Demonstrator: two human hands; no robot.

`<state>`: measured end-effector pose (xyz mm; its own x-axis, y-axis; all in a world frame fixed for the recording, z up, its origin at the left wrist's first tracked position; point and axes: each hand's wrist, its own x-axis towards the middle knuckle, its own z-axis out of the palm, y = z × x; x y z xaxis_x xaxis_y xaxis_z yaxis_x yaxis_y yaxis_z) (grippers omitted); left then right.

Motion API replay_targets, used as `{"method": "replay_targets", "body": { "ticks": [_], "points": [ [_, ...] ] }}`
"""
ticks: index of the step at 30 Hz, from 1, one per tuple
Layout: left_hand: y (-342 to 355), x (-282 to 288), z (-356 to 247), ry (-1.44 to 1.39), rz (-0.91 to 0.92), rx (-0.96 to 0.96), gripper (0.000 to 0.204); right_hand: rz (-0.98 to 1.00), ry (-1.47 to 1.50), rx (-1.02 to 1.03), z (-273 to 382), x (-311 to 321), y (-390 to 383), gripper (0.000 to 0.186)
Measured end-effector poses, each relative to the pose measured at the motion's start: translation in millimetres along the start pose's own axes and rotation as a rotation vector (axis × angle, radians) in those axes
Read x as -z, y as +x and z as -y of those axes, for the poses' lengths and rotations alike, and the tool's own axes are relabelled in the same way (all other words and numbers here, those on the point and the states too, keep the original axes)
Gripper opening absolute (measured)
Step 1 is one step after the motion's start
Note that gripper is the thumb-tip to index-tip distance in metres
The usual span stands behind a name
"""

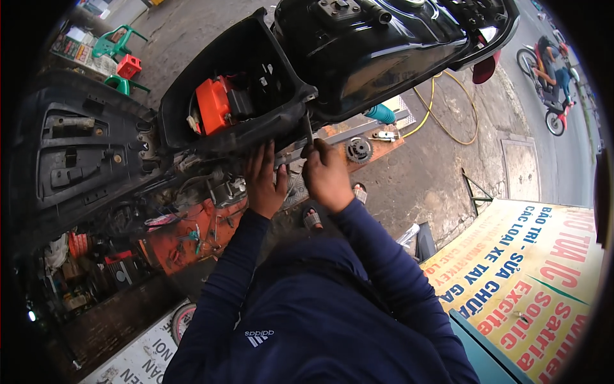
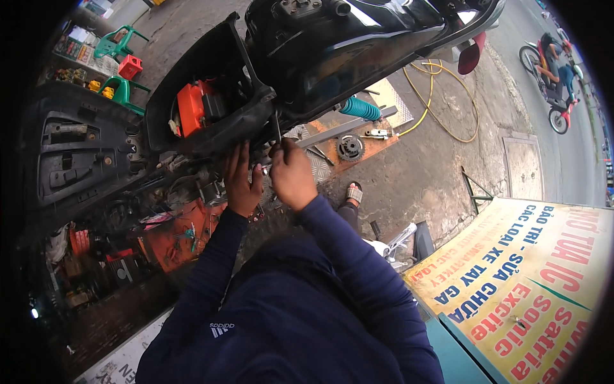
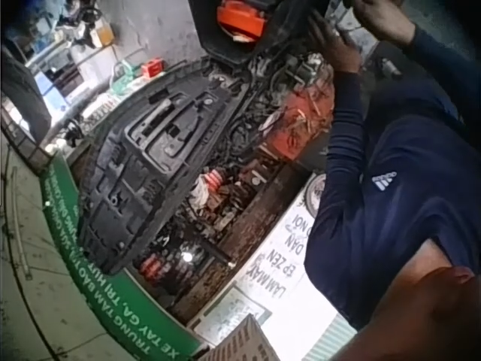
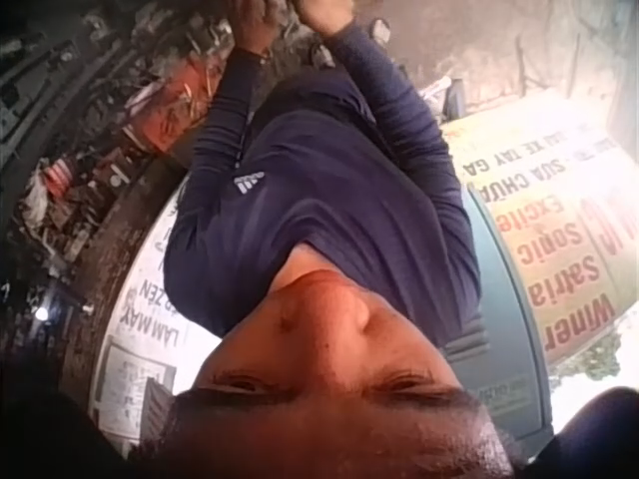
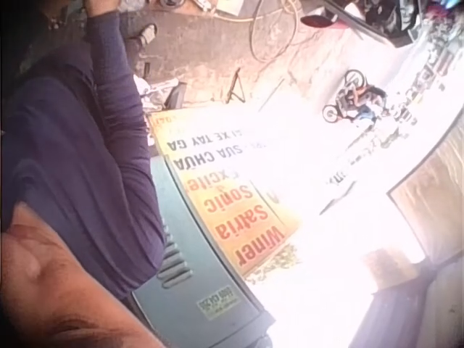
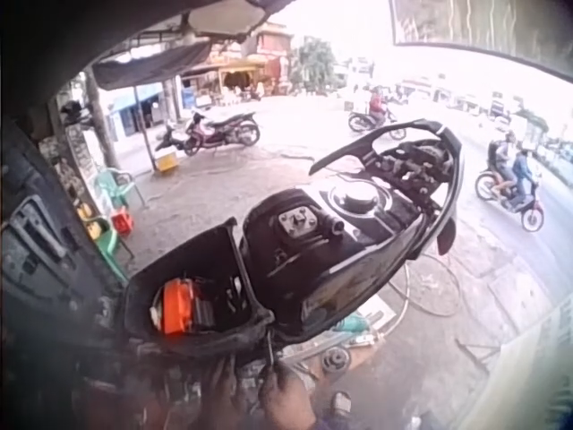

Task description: Performing maintenance on a motorcycle, including battery and wiring work.

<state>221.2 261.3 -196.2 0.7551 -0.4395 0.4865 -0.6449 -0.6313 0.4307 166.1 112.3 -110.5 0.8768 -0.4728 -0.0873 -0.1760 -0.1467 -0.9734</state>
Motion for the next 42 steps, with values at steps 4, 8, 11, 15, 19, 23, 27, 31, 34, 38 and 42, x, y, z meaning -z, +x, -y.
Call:
{"method": "replay_targets", "body": {
  "ticks": [4,8,11,15,19,23,27,31,34,38,42],
  "points": [
    [7,-8,17,-0.142,0.181,0.116,0.044,-0.423,0.359,0.071,-25,-99,-1,0.029],
    [6,13,15,-0.302,0.081,0.045,0.046,-0.123,0.404,-0.058,-38,-49,-4,0.028],
    [18,25,-6,-0.202,0.06,-0.083,0.051,0.105,0.093,-0.059,-21,12,4,0.028],
    [43,25,-36,-0.144,0.189,-0.104,0.067,0.314,-0.568,0.634,-8,78,49,0.027],
    [46,33,-56,0.072,0.317,-0.071,0.077,0.411,-0.775,0.837,22,101,74,0.032],
    [48,27,-66,0.115,0.292,-0.097,0.083,0.578,-0.824,0.754,21,106,84,0.034],
    [56,32,-67,0.048,0.316,-0.077,0.084,0.55,-0.815,0.777,20,95,80,0.034],
    [60,38,-64,0.087,0.436,-0.067,0.083,0.454,-0.578,0.477,27,94,54,0.034],
    [63,38,-68,0.076,0.461,-0.069,0.081,0.51,-0.741,0.68,24,103,72,0.03],
    [70,43,-66,0.007,0.471,-0.044,0.081,0.474,-0.756,0.735,16,94,74,0.019],
    [71,48,-53,-0.02,0.509,-0.068,0.075,0.277,-0.595,0.27,0,50,24,0.02]
  ]
}}
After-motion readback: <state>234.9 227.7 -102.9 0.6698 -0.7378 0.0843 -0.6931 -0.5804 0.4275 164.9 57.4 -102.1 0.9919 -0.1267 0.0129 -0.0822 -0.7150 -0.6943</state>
